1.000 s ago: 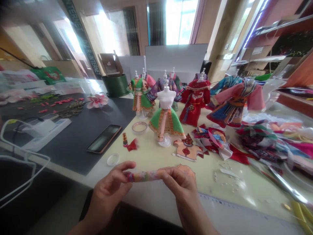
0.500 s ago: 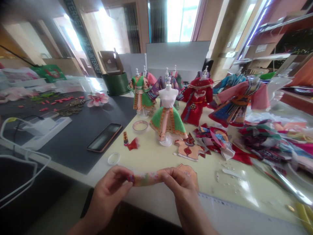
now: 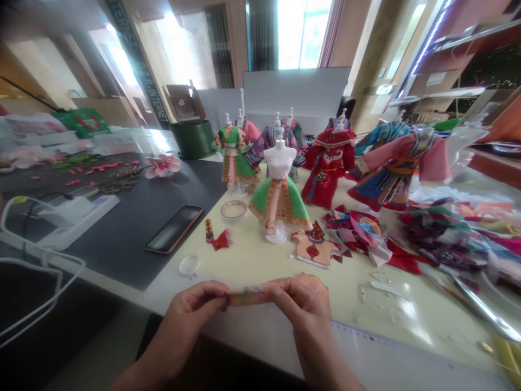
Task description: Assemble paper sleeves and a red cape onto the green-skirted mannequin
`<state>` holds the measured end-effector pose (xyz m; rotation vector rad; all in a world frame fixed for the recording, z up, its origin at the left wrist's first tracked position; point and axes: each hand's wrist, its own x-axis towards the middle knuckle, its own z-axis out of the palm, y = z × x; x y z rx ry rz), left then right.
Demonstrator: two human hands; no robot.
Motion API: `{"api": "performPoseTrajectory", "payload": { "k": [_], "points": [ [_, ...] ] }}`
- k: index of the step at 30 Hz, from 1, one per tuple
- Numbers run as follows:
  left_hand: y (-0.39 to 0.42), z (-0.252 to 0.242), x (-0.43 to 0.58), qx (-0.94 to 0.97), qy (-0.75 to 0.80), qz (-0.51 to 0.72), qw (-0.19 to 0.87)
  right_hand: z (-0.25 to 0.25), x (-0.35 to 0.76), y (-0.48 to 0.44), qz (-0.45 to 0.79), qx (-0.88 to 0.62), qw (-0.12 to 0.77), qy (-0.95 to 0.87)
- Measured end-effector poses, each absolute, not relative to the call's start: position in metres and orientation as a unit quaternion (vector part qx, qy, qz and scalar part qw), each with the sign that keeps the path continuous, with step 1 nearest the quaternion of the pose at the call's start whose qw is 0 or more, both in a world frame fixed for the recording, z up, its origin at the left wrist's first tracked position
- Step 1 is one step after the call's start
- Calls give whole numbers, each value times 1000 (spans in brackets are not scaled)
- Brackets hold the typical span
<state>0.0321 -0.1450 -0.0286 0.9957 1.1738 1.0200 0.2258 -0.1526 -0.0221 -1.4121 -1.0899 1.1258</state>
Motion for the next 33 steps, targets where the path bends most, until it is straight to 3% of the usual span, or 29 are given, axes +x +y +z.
{"api": "performPoseTrajectory", "payload": {
  "k": [6, 13, 23, 33],
  "points": [
    [-147, -22, 35, 457, 495, 424, 605, -20, 227, -153, 485, -563, 492, -453],
    [-148, -24, 38, 395, 447, 432, 676, -5, 236, -147, 433, -531, 474, -552],
    [-145, -30, 29, 291, 306, 412, 808, -9, 233, -145, 482, -522, 504, -491],
    [-136, -21, 28, 311, 351, 450, 760, -9, 234, -129, 472, -541, 453, -529]
  ]
}}
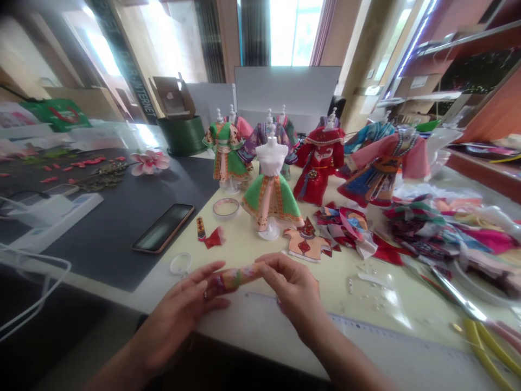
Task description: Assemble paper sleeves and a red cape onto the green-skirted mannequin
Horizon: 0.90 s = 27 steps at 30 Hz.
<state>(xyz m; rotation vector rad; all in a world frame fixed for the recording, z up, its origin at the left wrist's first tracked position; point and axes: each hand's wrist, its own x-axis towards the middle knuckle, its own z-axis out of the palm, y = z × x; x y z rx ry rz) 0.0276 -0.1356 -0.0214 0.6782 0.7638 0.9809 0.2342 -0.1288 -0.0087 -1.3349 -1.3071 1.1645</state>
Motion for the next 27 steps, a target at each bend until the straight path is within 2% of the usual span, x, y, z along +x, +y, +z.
{"api": "performPoseTrajectory", "payload": {
  "k": [4, 9, 13, 17, 20, 21, 23, 27],
  "points": [
    [-127, -18, 25, 399, 431, 466, 662, -6, 235, -108, 404, -546, 415, -605],
    [-119, -28, 17, 528, 594, 376, 477, -13, 253, -96, 336, -579, 317, -672],
    [-117, -35, 10, 582, 652, 342, 344, -18, 284, -106, 289, -612, 298, -673],
    [-115, -41, 7, 676, 628, 351, 160, -20, 320, -124, 257, -635, 282, -672],
    [-117, -46, 10, 751, 532, 391, -35, -22, 338, -133, 231, -642, 255, -685],
    [-119, -47, 14, 770, 497, 394, -70, -23, 340, -135, 221, -636, 245, -698],
    [-125, -47, 26, 817, 432, 377, -63, -23, 339, -133, 195, -606, 227, -737],
    [-138, -47, 61, 882, 342, 322, 38, -24, 321, -118, 136, -504, 182, -833]
  ]
}}
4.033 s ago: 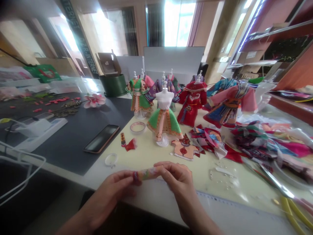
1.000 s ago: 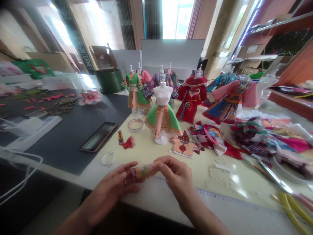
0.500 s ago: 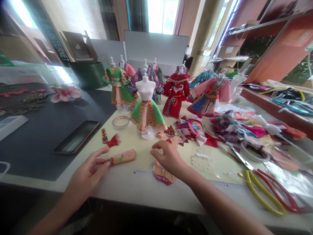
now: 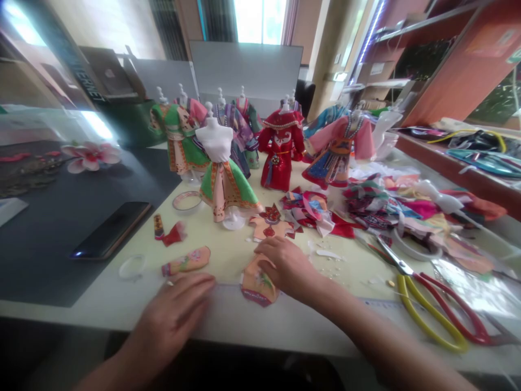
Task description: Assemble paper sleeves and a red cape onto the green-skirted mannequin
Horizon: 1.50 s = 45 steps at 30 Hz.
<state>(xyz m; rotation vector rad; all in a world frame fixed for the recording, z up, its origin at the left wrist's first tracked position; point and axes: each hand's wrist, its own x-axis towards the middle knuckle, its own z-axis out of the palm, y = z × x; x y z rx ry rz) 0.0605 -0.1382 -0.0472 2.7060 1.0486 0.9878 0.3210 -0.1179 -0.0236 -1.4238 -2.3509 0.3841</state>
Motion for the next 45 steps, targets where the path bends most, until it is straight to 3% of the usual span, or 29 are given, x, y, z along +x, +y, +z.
{"api": "performPoseTrajectory", "payload": {
  "k": [4, 7, 12, 17, 19, 24, 33, 45],
  "points": [
    [-144, -53, 82, 903, 316, 286, 56, -21, 305, -105, 115, -507, 86, -850],
    [-144, -56, 83, 907, 313, 277, 43, -18, 303, -104, 129, -520, 71, -841],
    [-144, -56, 75, 903, 329, 272, 50, -13, 315, -112, 168, -547, 106, -813],
    [-143, -53, 71, 872, 369, 310, 93, -3, 324, -123, 332, -560, 211, -729],
    [-142, -49, 73, 840, 404, 325, 158, 2, 323, -127, 378, -549, 234, -708],
    [-142, -35, 90, 693, 481, 306, 441, 8, 314, -134, 476, -498, 259, -677],
    [-133, -26, 102, 471, 375, 316, 733, 2, 315, -137, 619, -411, 295, -600],
    [-127, -19, 111, 440, 433, 366, 696, -2, 313, -131, 612, -432, 322, -579]
  ]
}}
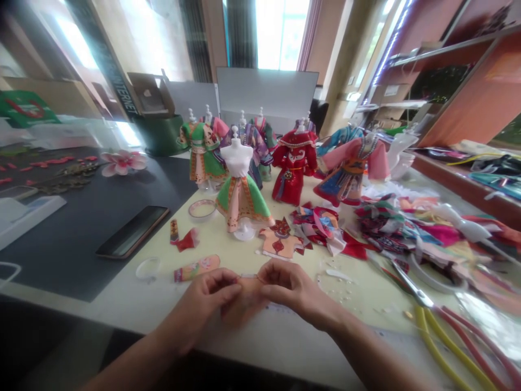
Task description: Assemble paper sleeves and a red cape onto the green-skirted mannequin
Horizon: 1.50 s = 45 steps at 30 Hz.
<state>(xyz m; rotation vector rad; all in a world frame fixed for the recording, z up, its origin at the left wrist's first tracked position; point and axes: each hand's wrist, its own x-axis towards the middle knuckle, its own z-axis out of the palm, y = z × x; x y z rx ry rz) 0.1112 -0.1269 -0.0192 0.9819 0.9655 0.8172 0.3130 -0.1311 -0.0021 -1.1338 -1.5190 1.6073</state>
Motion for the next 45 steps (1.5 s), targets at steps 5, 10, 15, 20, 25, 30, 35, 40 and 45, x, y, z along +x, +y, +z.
{"api": "performPoseTrajectory", "payload": {
  "k": [5, 10, 15, 20, 25, 30, 35, 40, 45],
  "points": [
    [-128, -18, 109, 450, 448, 369, 679, -5, 299, -126, 585, -446, 359, -575],
    [-131, -18, 105, 454, 455, 354, 679, -20, 288, -124, 570, -448, 383, -572],
    [-130, -22, 105, 461, 475, 356, 660, -29, 282, -125, 555, -465, 382, -574],
    [-126, -27, 106, 482, 489, 371, 625, -28, 278, -127, 544, -478, 355, -592],
    [-126, -33, 107, 507, 487, 378, 602, -25, 275, -127, 565, -474, 334, -587],
    [-127, -37, 107, 540, 490, 366, 577, -32, 275, -126, 555, -481, 336, -590],
    [-127, -37, 107, 551, 490, 354, 575, -37, 276, -125, 568, -474, 335, -583],
    [-128, -35, 107, 552, 491, 353, 575, -40, 276, -125, 558, -479, 330, -592],
    [-127, -36, 106, 550, 494, 352, 575, -44, 277, -124, 566, -481, 324, -586]
  ]
}}
